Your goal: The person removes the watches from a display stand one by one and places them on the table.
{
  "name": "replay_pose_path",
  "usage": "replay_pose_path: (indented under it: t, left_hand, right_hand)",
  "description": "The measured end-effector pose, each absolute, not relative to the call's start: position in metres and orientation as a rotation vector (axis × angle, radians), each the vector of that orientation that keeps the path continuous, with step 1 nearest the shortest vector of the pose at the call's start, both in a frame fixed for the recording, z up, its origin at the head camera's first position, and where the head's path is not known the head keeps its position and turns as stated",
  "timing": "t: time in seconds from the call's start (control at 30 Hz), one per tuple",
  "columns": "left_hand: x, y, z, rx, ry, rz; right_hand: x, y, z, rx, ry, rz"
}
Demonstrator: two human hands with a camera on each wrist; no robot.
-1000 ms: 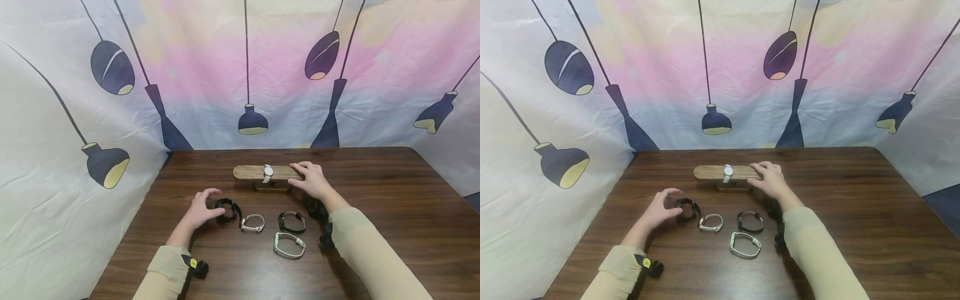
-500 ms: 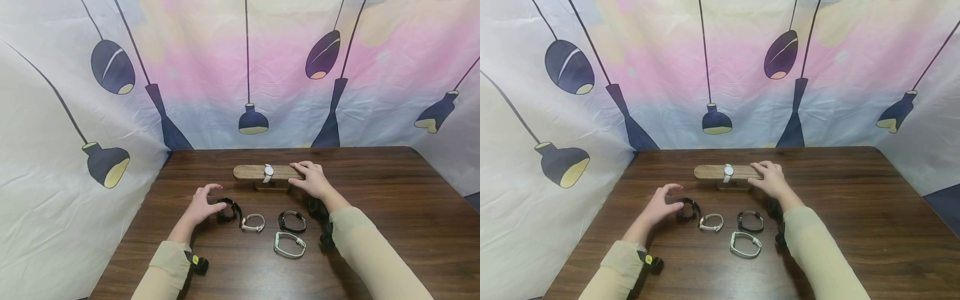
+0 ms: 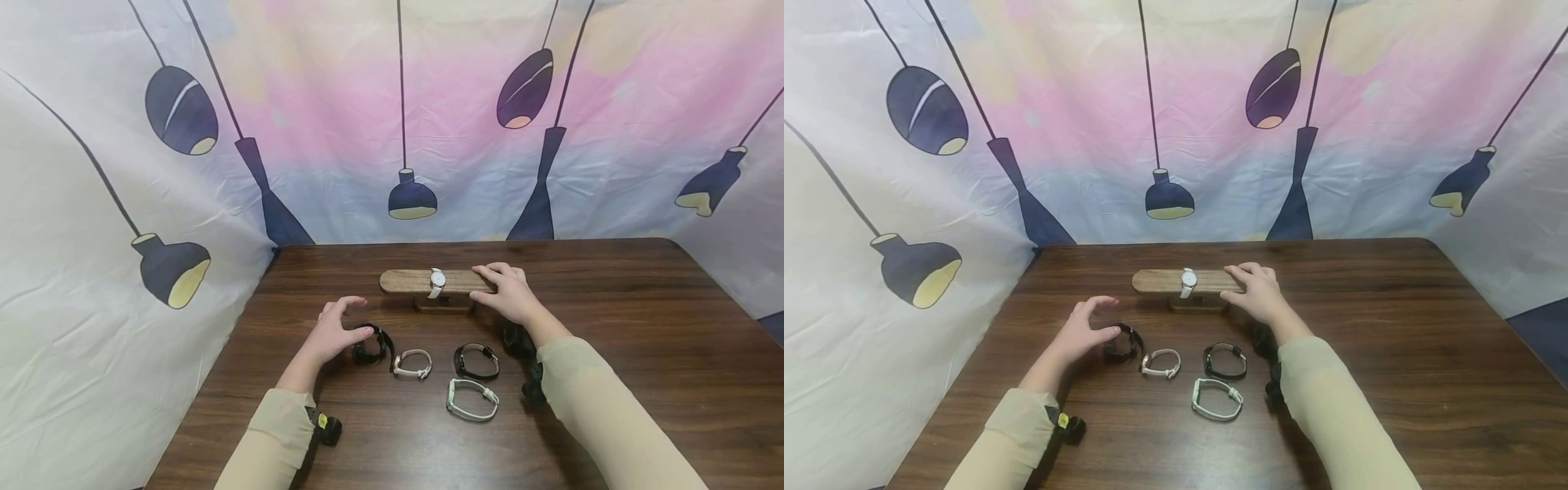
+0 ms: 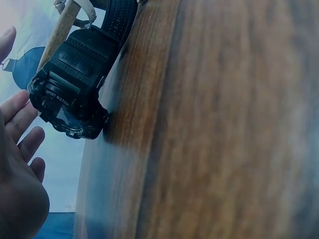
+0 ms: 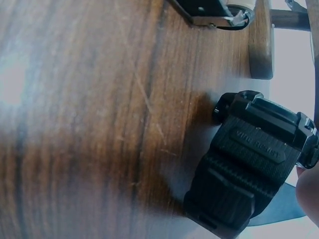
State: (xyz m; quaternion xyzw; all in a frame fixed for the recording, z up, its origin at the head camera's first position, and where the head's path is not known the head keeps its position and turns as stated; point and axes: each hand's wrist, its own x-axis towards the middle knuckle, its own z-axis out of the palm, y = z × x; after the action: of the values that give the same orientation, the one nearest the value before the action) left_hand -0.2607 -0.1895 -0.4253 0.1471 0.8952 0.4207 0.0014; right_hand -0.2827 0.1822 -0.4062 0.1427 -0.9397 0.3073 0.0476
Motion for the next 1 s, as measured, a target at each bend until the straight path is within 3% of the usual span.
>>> replay_pose_path:
  t: [1.0]
  left_hand:
    - [-0.277,-0.167,-0.401,0.546,2.83,1.302]
  right_hand:
    - [-0.283,0.181,-0.406,0.434,-2.864,0.935]
